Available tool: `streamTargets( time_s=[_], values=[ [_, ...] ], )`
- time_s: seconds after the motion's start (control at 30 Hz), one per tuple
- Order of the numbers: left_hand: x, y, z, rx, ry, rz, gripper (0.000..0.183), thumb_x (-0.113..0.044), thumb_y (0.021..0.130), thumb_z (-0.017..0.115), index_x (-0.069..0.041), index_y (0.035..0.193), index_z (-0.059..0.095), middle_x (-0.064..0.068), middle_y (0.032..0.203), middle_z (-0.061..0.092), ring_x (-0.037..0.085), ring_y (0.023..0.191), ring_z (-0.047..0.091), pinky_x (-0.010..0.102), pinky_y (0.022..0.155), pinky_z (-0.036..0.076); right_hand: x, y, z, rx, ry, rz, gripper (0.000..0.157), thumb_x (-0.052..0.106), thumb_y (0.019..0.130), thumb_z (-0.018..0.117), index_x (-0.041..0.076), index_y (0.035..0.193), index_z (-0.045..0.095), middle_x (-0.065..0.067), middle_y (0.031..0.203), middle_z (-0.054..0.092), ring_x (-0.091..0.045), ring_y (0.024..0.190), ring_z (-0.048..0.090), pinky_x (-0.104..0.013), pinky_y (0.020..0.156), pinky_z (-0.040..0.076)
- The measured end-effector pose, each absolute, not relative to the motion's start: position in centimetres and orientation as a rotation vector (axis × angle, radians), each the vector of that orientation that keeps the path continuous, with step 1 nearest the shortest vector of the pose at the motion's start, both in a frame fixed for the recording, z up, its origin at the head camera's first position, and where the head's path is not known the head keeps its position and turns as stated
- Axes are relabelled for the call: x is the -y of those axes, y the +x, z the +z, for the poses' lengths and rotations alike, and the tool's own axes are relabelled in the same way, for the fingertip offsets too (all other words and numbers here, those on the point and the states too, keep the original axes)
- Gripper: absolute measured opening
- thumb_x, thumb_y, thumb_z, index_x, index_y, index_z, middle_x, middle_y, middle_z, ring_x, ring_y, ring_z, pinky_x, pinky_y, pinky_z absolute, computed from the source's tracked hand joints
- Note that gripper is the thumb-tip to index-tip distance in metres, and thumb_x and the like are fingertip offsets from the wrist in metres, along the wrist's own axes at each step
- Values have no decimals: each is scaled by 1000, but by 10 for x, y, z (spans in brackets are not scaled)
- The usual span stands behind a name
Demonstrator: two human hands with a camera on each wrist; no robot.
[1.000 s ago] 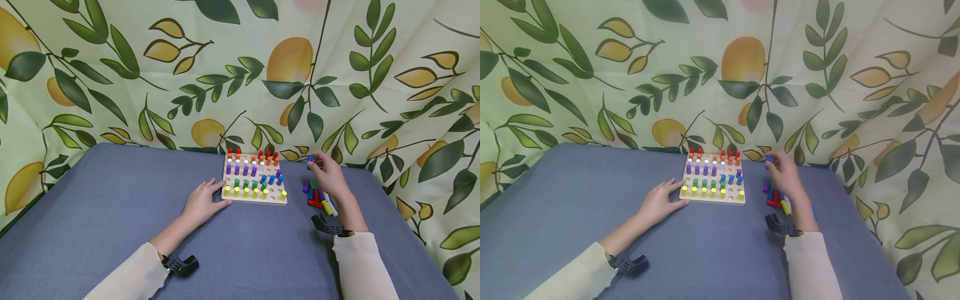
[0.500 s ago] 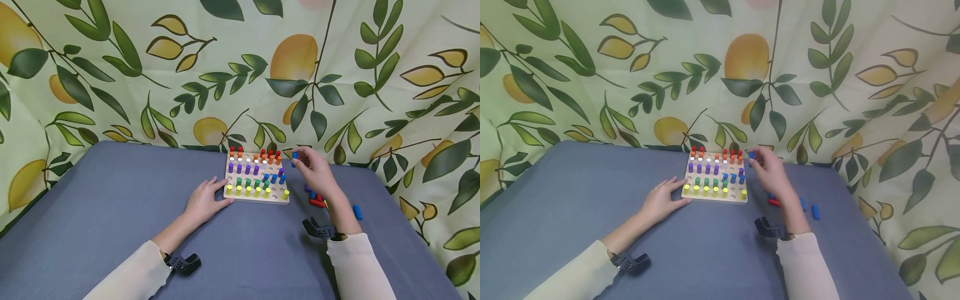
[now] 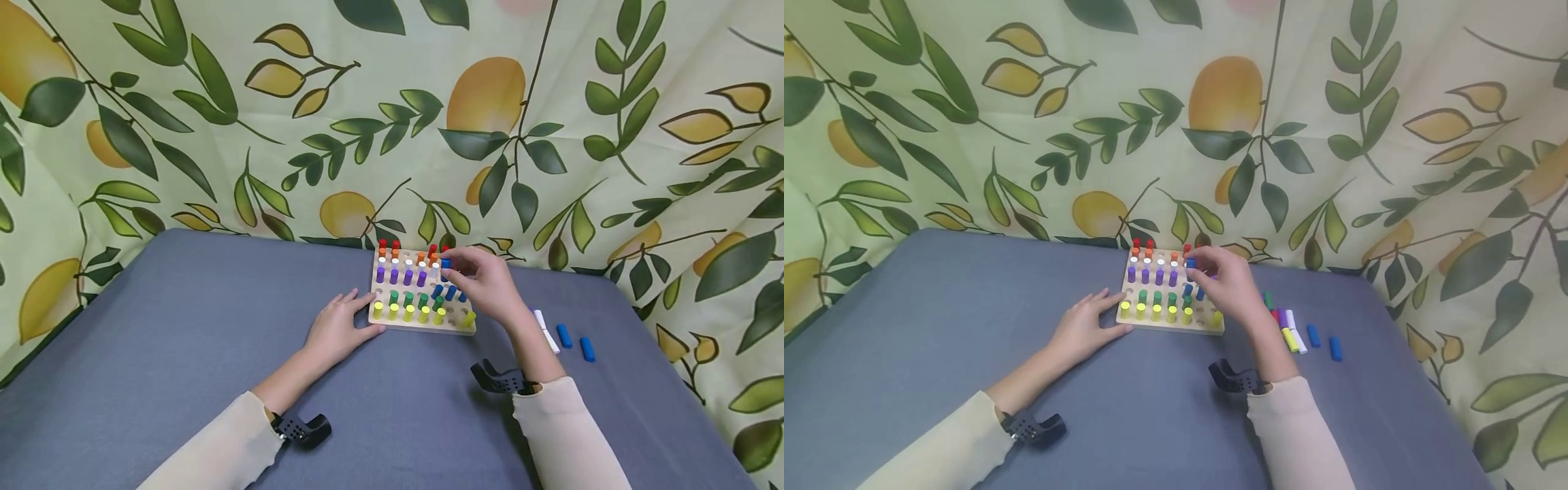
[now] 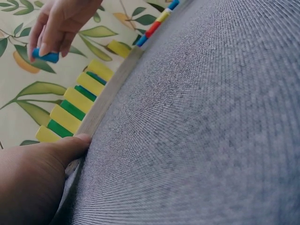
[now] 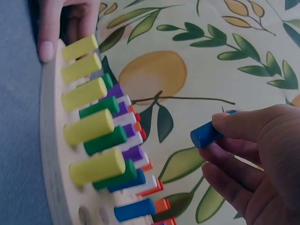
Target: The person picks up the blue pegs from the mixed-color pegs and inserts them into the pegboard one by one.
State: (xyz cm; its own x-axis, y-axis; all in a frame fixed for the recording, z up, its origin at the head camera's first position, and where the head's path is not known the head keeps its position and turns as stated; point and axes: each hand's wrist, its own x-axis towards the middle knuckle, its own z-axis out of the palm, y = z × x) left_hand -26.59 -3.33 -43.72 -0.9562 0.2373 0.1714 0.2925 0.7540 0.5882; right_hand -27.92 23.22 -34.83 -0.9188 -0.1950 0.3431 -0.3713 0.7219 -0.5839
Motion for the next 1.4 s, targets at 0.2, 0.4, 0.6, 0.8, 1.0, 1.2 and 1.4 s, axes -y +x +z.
streamTargets(
  time_s=[0.2, 0.4, 0.6, 0.8, 1.0, 1.2, 1.4],
  values=[
    [32, -265, -440, 2836, -435, -975, 67, -44, 83, 81, -18, 141, 62, 25, 149, 52, 52, 140, 45, 66, 113, 38, -223, -287, -346, 2651, 481, 1057, 25, 15, 94, 72, 12, 119, 72, -7, 97, 75, -21, 86, 71, -33, 71, 55],
    [30, -264, -441, 2829, -453, -973, 66, -44, 84, 81, -19, 141, 62, 25, 148, 53, 52, 139, 46, 66, 113, 38, -223, -291, -356, 2659, 444, 1089, 25, 16, 94, 71, 9, 118, 72, -8, 97, 75, -20, 84, 71, -31, 72, 56],
    [29, -264, -440, 2827, -451, -978, 66, -44, 84, 81, -18, 141, 62, 25, 149, 52, 51, 140, 45, 65, 113, 38, -225, -296, -367, 2675, 438, 1118, 22, 17, 94, 71, 9, 115, 74, -8, 104, 77, -21, 88, 74, -34, 76, 59],
    [31, -263, -440, 2840, -441, -969, 66, -44, 84, 81, -20, 142, 61, 24, 150, 52, 50, 141, 45, 65, 114, 37, -227, -300, -376, 2701, 412, 1149, 22, 17, 94, 72, 10, 114, 76, -9, 108, 78, -21, 88, 72, -35, 79, 59],
    [30, -263, -439, 2849, -449, -970, 66, -45, 84, 80, -19, 142, 61, 23, 150, 51, 50, 141, 44, 65, 114, 37, -227, -302, -382, 2716, 412, 1146, 20, 16, 92, 74, 10, 111, 78, -9, 105, 78, -19, 86, 71, -31, 78, 58],
    [32, -263, -438, 2853, -423, -972, 66, -44, 84, 80, -20, 143, 60, 23, 151, 51, 50, 142, 44, 64, 114, 37, -224, -308, -388, 2727, 467, 1129, 19, 17, 91, 75, 11, 110, 79, -6, 99, 78, -18, 81, 69, -32, 76, 57],
    [32, -263, -438, 2858, -431, -950, 67, -45, 85, 80, -19, 143, 60, 23, 150, 52, 49, 141, 45, 63, 115, 38, -221, -311, -393, 2754, 507, 1106, 18, 16, 91, 75, 13, 109, 79, -5, 101, 78, -17, 84, 71, -34, 78, 60]
  ],
)
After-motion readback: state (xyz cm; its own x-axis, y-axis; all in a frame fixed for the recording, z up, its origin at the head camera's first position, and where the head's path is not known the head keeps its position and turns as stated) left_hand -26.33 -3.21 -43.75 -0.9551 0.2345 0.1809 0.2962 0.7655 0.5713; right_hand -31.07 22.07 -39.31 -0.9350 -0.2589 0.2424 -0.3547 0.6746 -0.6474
